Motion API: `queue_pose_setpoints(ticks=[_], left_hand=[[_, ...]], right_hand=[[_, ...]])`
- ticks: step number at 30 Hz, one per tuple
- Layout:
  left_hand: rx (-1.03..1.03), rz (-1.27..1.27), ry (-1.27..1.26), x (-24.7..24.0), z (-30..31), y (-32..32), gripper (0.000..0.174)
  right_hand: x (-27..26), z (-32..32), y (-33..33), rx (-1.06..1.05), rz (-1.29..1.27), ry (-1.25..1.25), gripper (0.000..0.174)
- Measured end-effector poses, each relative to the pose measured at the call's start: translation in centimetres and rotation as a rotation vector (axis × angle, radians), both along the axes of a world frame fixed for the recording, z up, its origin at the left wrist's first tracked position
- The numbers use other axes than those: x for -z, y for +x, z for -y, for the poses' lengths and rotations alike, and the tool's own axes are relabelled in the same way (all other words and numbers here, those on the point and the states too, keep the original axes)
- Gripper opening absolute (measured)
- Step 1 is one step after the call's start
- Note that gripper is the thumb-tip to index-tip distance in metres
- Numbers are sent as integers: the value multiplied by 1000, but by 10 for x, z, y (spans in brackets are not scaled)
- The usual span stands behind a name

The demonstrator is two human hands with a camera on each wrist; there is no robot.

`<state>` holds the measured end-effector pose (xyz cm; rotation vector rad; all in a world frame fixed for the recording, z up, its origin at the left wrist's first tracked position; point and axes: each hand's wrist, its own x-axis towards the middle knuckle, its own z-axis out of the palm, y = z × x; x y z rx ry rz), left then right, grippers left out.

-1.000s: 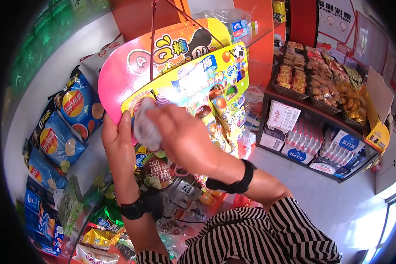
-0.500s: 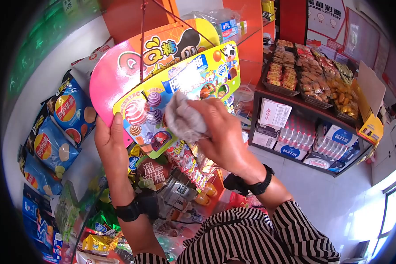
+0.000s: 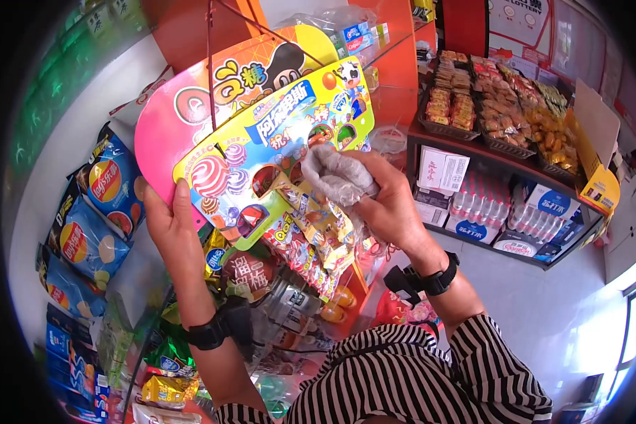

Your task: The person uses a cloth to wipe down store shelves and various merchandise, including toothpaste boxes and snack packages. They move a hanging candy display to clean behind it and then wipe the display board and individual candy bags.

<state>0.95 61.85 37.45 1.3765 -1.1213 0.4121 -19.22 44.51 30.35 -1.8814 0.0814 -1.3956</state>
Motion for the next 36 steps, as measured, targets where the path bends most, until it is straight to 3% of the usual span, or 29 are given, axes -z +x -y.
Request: queue_pose_setpoints(ticks=[2, 4, 9, 12, 14, 15, 18, 20, 22, 23, 25, 28, 36], left_hand=[[-15, 36, -21, 1, 2, -1, 35], [35, 97, -275, 6, 3, -7, 36], [-241, 294, -268, 32, -18, -42, 40], [-185, 189, -217, 46, -14, -58, 48], [84, -50, -120, 51, -7, -61, 56], [30, -147, -85, 52, -5, -65, 69], [30, -242, -18, 54, -3, -64, 72], [19, -252, -9, 60, -3, -55, 69], [-7, -237, 6, 67, -1, -51, 53], [-6, -242, 11, 69, -1, -49, 53], [-35, -256, 28, 71, 0, -46, 33], [-49, -248, 95, 75, -5, -39, 20], [-20, -328, 75, 90, -6, -36, 17]], right_hand=[[8, -1, 0, -44, -18, 63, 48], [9, 2, -3, -14, -7, 15, 50], [-6, 1, -3, 91, -22, -208, 60], [-17, -8, 7, 119, -5, -330, 63], [-15, -11, 18, 201, -25, -503, 64], [-13, -13, 21, 224, -48, -526, 63], [0, -11, 24, 242, -111, -506, 62], [7, -9, 22, 209, -143, -479, 63], [16, -8, 17, 178, -178, -448, 64], [21, -8, 14, 175, -198, -436, 65], [31, -8, 11, 172, -186, -424, 69], [48, -5, 10, 161, -185, -376, 68], [80, -6, 3, 137, -316, -309, 63]])
